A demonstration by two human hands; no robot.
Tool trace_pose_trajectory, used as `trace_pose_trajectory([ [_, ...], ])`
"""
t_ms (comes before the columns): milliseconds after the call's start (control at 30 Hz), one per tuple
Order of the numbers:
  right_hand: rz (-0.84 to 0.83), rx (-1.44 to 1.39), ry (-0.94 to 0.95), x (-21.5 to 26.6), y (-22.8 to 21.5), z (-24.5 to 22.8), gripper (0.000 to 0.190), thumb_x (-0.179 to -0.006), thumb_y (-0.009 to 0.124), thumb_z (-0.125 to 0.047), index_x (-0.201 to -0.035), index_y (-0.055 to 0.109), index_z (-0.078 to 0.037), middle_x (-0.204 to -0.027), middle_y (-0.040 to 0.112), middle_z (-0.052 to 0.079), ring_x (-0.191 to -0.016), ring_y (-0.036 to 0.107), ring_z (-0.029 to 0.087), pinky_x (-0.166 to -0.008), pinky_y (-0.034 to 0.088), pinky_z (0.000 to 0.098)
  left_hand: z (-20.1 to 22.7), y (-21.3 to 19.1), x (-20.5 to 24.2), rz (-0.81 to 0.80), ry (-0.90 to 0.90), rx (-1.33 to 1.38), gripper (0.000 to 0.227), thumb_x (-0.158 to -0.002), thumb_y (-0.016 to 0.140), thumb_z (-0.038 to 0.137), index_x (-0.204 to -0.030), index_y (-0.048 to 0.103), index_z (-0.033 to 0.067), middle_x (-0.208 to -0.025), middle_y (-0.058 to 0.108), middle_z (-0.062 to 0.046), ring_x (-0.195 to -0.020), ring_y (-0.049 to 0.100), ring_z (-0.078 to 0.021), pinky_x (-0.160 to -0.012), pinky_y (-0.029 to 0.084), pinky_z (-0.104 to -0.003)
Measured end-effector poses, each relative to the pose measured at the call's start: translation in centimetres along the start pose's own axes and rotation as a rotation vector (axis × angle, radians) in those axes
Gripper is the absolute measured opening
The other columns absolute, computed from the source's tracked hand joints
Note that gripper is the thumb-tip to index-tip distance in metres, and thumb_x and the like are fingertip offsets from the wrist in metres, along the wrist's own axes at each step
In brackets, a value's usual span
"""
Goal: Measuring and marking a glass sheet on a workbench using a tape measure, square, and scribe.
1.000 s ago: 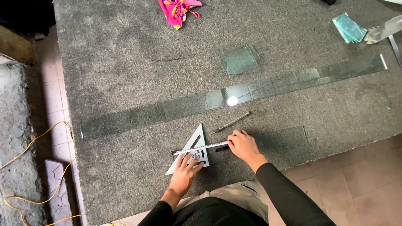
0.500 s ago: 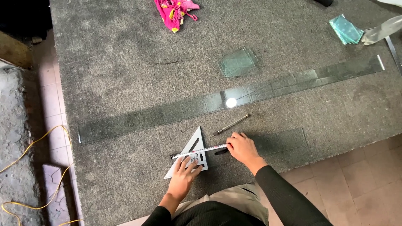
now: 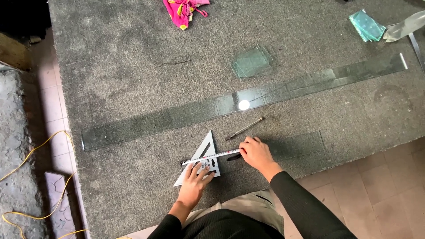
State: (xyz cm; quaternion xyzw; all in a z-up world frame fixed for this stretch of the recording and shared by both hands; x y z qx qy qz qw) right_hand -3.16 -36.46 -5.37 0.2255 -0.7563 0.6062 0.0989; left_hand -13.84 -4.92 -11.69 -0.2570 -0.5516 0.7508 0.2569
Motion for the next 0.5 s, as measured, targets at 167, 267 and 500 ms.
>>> trace_pose_trajectory([
  [167, -0.002, 0.010, -0.004, -0.1, 0.1, 0.1, 0.026, -0.112, 0.058, -0.034, -0.108, 0.079, -0.018, -0.106, 0.066, 0.000, -0.104, 0.067, 0.030, -0.071, 0.065, 0.0504, 0.1, -0.5, 0.0, -0.029, -0.008, 0.003, 0.063, -0.089, 0.074, 0.001, -0.148, 0.069, 0.0236, -0.154, 0.063, -0.011, -0.148, 0.048, -0.0431, -0.128, 0.031, -0.070],
  [267, 0.005, 0.006, -0.005, -0.1, 0.3, 0.2, 0.026, -0.112, 0.059, -0.034, -0.108, 0.080, -0.018, -0.107, 0.067, 0.000, -0.106, 0.068, 0.031, -0.073, 0.065, 0.0517, 0.1, -1.0, -0.2, 0.021, -0.003, 0.027, 0.059, -0.090, 0.072, -0.001, -0.144, 0.072, 0.0215, -0.151, 0.066, -0.011, -0.145, 0.051, -0.0429, -0.126, 0.034, -0.069],
  [500, -0.021, -0.005, 0.008, -0.2, 0.1, 0.1, 0.028, -0.112, 0.057, -0.035, -0.110, 0.080, -0.018, -0.110, 0.067, 0.001, -0.109, 0.070, 0.033, -0.080, 0.066, 0.0546, 0.2, -1.6, -0.5, 0.033, -0.038, 0.056, 0.057, -0.090, 0.077, 0.003, -0.142, 0.074, 0.0240, -0.149, 0.069, -0.009, -0.144, 0.055, -0.0403, -0.127, 0.035, -0.067],
])
Point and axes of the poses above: each hand's wrist, its own x-axis away from the middle knuckle, its own y-axis out of the palm, z = x × y, the point moved 1 cm from there along -x, towards the middle knuckle
